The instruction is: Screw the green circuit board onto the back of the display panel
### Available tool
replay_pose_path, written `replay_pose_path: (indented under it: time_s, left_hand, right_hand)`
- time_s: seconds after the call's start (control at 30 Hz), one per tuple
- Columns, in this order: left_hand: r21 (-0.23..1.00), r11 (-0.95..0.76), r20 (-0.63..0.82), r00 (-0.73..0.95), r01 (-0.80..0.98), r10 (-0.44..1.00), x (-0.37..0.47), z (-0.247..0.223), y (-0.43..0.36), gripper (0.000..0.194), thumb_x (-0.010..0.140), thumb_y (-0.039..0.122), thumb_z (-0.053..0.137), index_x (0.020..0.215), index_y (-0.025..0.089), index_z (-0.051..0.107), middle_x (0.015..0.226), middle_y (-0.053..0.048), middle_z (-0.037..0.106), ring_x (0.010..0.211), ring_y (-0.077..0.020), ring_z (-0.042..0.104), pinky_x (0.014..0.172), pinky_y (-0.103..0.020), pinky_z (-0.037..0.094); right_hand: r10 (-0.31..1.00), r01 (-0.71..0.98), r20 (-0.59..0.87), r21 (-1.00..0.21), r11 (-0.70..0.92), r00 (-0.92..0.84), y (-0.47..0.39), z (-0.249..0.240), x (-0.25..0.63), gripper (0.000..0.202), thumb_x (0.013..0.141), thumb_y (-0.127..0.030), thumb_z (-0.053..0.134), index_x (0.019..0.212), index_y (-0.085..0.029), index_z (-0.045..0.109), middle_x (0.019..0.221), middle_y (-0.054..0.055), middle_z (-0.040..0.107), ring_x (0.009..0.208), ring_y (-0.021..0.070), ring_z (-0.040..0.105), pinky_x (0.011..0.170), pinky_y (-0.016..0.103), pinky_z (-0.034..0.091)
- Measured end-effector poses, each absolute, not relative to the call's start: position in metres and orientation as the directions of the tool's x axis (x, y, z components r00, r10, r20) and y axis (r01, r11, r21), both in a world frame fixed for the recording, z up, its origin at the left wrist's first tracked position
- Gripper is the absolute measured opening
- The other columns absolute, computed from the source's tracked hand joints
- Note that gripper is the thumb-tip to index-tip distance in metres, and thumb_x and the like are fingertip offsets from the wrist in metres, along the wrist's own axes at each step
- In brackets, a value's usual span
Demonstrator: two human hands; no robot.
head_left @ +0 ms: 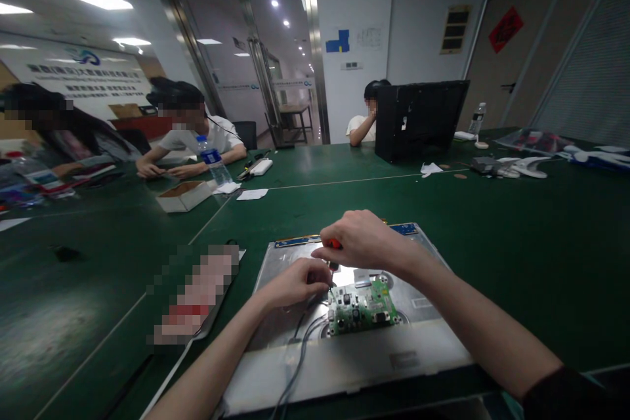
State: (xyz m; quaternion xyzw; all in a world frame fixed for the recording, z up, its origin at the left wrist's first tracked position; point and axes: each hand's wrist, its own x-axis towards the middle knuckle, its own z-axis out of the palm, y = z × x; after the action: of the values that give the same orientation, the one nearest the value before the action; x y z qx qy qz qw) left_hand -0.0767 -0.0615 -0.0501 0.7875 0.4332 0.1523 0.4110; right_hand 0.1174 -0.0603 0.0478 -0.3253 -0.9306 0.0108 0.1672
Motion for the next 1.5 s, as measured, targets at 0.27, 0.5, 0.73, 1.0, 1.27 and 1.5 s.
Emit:
replay_pose_path:
  time_s: [0.27, 0.5, 0.73, 1.0, 1.27, 1.5]
  left_hand:
    - [0.789, -0.297, -0.108, 0.597, 0.537, 0.795, -0.078, -0.0556, -0.0589, 0.009, 0.073, 0.018, 0.057, 0.08, 0.014, 0.063, 0.07, 0.0, 0.058, 0.065, -0.0157, 0.053, 0.061, -0.025, 0.041]
    - [0.781, -0.291, -0.11, 0.58, 0.552, 0.807, -0.0774, -0.0529, -0.0608, 0.009, 0.075, 0.019, 0.058, 0.082, 0.016, 0.063, 0.071, 0.0, 0.06, 0.066, -0.0158, 0.053, 0.062, -0.026, 0.041]
    - [0.792, -0.288, -0.115, 0.595, 0.539, 0.796, -0.0769, -0.0531, -0.0594, 0.006, 0.073, 0.02, 0.058, 0.074, 0.016, 0.062, 0.066, 0.002, 0.057, 0.064, -0.0156, 0.052, 0.059, -0.024, 0.04]
    - [0.801, -0.281, -0.103, 0.583, 0.529, 0.806, -0.0783, -0.0547, -0.0604, 0.009, 0.074, 0.02, 0.057, 0.08, 0.015, 0.062, 0.065, 0.002, 0.054, 0.062, -0.0148, 0.051, 0.059, -0.025, 0.039]
    - [0.812, -0.26, -0.123, 0.59, 0.522, 0.798, -0.0791, -0.0576, -0.0578, 0.008, 0.075, 0.021, 0.058, 0.078, 0.015, 0.062, 0.066, 0.002, 0.056, 0.062, -0.0148, 0.052, 0.058, -0.025, 0.04]
    - [0.814, -0.249, -0.125, 0.577, 0.525, 0.807, -0.0784, -0.0546, -0.0611, 0.009, 0.076, 0.019, 0.057, 0.083, 0.015, 0.063, 0.073, -0.001, 0.062, 0.066, -0.0162, 0.055, 0.062, -0.027, 0.043]
  right_hand:
    - [0.583, 0.569, 0.27, -0.137, 0.811, -0.766, -0.0643, 0.0511, 0.1225, 0.02, 0.078, -0.031, 0.06, 0.094, -0.019, 0.061, 0.076, 0.002, 0.067, 0.063, 0.0139, 0.054, 0.05, 0.025, 0.025]
    - [0.621, 0.612, 0.263, -0.123, 0.781, -0.739, -0.0639, 0.0497, 0.1221, 0.027, 0.084, -0.046, 0.057, 0.085, -0.02, 0.065, 0.067, 0.003, 0.064, 0.06, 0.0148, 0.055, 0.049, 0.026, 0.021]
    - [0.617, 0.606, 0.26, -0.131, 0.785, -0.743, -0.062, 0.0483, 0.1224, 0.017, 0.079, -0.031, 0.061, 0.093, -0.021, 0.063, 0.073, 0.002, 0.066, 0.061, 0.0142, 0.054, 0.05, 0.026, 0.022]
    - [0.587, 0.568, 0.253, -0.151, 0.809, -0.769, -0.0598, 0.0484, 0.1254, 0.025, 0.081, -0.037, 0.06, 0.098, -0.019, 0.058, 0.075, 0.002, 0.067, 0.063, 0.0153, 0.054, 0.05, 0.026, 0.025]
    - [0.613, 0.591, 0.26, -0.164, 0.79, -0.747, -0.0579, 0.0472, 0.1205, 0.018, 0.083, -0.034, 0.058, 0.093, -0.019, 0.057, 0.072, 0.002, 0.065, 0.061, 0.0141, 0.053, 0.05, 0.026, 0.023]
    - [0.585, 0.541, 0.231, -0.228, 0.809, -0.777, -0.0559, 0.0503, 0.126, 0.025, 0.085, -0.042, 0.055, 0.094, -0.018, 0.056, 0.078, 0.003, 0.066, 0.065, 0.0151, 0.055, 0.052, 0.026, 0.026]
